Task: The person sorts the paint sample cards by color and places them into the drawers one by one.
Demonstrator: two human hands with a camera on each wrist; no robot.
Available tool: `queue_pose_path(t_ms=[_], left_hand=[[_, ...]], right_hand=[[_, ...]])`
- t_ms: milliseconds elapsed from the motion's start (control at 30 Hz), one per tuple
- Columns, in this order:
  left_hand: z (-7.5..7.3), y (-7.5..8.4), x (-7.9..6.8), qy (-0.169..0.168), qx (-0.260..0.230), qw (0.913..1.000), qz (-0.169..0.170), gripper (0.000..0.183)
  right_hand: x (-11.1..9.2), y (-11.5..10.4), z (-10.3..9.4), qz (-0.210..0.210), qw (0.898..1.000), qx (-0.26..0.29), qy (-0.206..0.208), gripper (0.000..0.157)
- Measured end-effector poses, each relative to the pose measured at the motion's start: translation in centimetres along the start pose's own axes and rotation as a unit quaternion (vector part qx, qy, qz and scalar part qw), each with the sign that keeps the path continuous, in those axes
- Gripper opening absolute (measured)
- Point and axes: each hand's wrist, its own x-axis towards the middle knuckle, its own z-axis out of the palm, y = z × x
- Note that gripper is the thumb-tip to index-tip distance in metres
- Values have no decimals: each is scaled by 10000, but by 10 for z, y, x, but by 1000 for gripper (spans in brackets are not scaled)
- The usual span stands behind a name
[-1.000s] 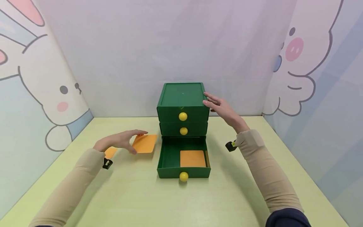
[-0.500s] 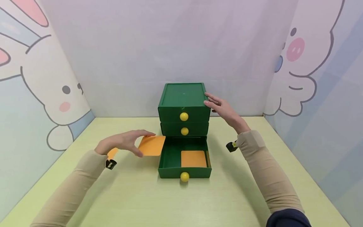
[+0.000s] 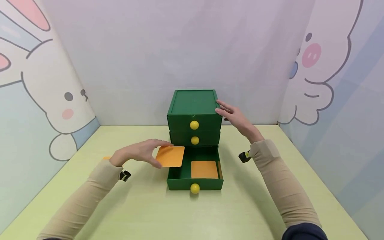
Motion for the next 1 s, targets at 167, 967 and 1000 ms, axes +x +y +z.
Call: queue_pose_path(t_ms=[167, 967, 1000], left_hand=[[4, 6, 6, -72, 37, 10000, 9, 76], [25, 31, 36, 17, 650, 9977, 195, 76], [26, 31, 37, 32, 676, 9975, 189, 76]], right_hand=[[0, 2, 1, 24, 10000, 21, 8, 60], [3, 2, 0, 39, 9999, -88, 56, 59], [3, 2, 0, 43, 9999, -86, 58, 60]])
